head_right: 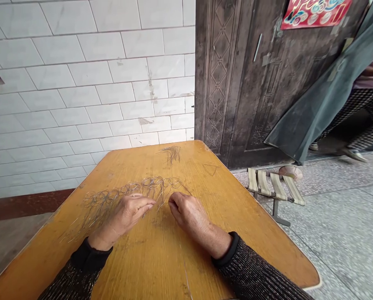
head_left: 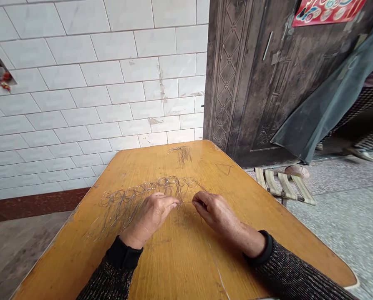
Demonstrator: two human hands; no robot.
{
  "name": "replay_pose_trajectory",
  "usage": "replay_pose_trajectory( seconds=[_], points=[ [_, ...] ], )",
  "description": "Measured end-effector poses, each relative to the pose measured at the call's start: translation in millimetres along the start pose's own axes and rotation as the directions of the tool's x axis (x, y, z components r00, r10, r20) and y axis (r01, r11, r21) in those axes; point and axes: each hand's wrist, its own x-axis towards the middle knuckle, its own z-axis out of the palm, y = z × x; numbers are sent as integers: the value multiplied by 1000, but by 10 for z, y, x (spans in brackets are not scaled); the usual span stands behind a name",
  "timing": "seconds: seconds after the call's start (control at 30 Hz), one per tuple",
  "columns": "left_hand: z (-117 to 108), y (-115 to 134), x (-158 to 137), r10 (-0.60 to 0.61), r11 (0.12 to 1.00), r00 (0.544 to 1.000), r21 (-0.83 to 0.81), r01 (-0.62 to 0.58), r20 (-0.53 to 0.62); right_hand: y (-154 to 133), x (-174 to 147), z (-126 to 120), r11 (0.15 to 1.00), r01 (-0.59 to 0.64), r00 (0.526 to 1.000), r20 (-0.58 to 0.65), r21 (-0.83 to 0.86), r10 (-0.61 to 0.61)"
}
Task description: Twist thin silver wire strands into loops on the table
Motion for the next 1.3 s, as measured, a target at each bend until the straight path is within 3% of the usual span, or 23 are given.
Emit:
replay_pose_trajectory(
  seconds=[0.27,0.53,0.73,0.8,0.93,1.17,1.3],
  points=[
    [-53,1,8,-12,973,999,232,4,30,20,20,-5,999,-31,999,-16,30,31],
    [-38,63,40,29,982,992,187,-6,-121,10,38,21,993,-111,993,-34,35,112],
    [42,130,31,41,985,999,167,-37,-23,-36,28,51,986,-99,994,-32,131,104],
    [56,106,24,18,983,999,181,-10,-42,-41,37,47,950,-160,987,13,266,163],
    [30,34,22,-29,961,986,266,72,-164,-32,50,20,766,-349,937,217,540,274],
    [-76,-139,-13,-95,913,945,350,208,-313,-8,-4,60,663,-445,875,451,603,177],
    [-93,-249,-57,-127,882,917,381,279,-378,-11,-3,95,594,-514,833,526,619,172]
  ],
)
